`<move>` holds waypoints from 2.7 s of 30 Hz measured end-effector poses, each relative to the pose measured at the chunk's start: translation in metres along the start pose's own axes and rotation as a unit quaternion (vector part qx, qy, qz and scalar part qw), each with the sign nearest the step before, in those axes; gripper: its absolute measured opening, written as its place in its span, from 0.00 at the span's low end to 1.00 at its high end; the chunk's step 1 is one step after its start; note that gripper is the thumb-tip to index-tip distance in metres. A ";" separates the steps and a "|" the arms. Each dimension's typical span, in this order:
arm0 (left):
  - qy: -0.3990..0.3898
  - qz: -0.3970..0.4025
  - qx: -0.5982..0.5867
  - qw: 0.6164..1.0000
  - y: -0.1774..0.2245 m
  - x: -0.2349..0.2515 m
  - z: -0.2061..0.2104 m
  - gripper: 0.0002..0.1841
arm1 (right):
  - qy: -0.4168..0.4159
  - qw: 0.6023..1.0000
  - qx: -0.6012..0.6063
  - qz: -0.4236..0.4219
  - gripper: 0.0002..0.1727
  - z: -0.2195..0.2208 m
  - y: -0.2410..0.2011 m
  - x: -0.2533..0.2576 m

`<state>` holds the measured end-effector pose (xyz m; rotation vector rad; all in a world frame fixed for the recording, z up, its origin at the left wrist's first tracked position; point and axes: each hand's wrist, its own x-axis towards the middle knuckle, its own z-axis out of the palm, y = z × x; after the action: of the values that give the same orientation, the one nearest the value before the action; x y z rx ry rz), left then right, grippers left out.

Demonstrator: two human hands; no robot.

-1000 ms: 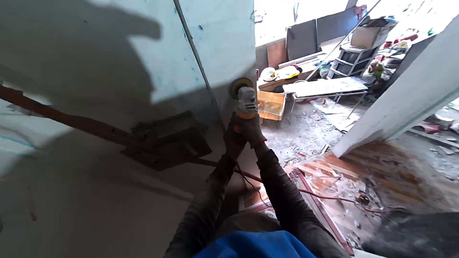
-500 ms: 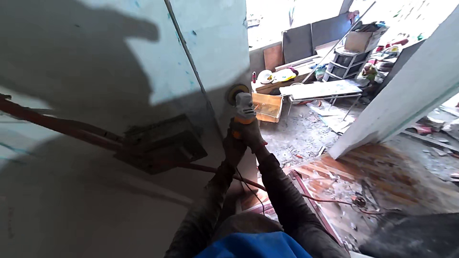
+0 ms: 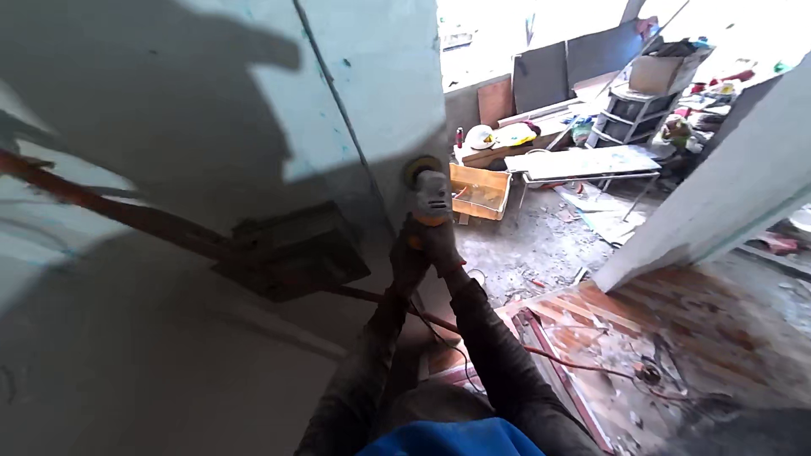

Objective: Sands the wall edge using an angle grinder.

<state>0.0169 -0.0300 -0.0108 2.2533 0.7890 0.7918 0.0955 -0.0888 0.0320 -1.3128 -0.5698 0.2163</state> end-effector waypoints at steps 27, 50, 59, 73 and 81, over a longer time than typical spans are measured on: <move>0.053 0.001 -0.058 0.997 0.067 0.039 -0.023 0.29 | -0.073 0.992 -0.092 -0.047 0.28 -0.010 -0.086 0.029; 0.087 -0.034 -0.193 0.977 -0.022 -0.033 0.026 0.34 | -0.125 0.973 -0.191 0.030 0.36 0.012 -0.008 -0.012; -0.037 -0.018 -0.040 0.998 -0.062 -0.044 0.039 0.31 | 0.011 0.997 0.009 0.074 0.30 -0.003 0.071 -0.038; 0.024 -0.022 -0.197 0.980 -0.094 -0.044 0.065 0.31 | -0.024 0.979 -0.202 -0.003 0.39 0.017 0.086 -0.036; 0.029 -0.056 -0.238 0.969 -0.113 -0.046 0.067 0.31 | -0.028 0.979 -0.199 0.027 0.42 0.032 0.096 -0.046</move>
<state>-0.0033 -0.0134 -0.1479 1.7521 0.6614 0.8878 0.0562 -0.0580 -0.0669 -1.7164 -0.6470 0.1898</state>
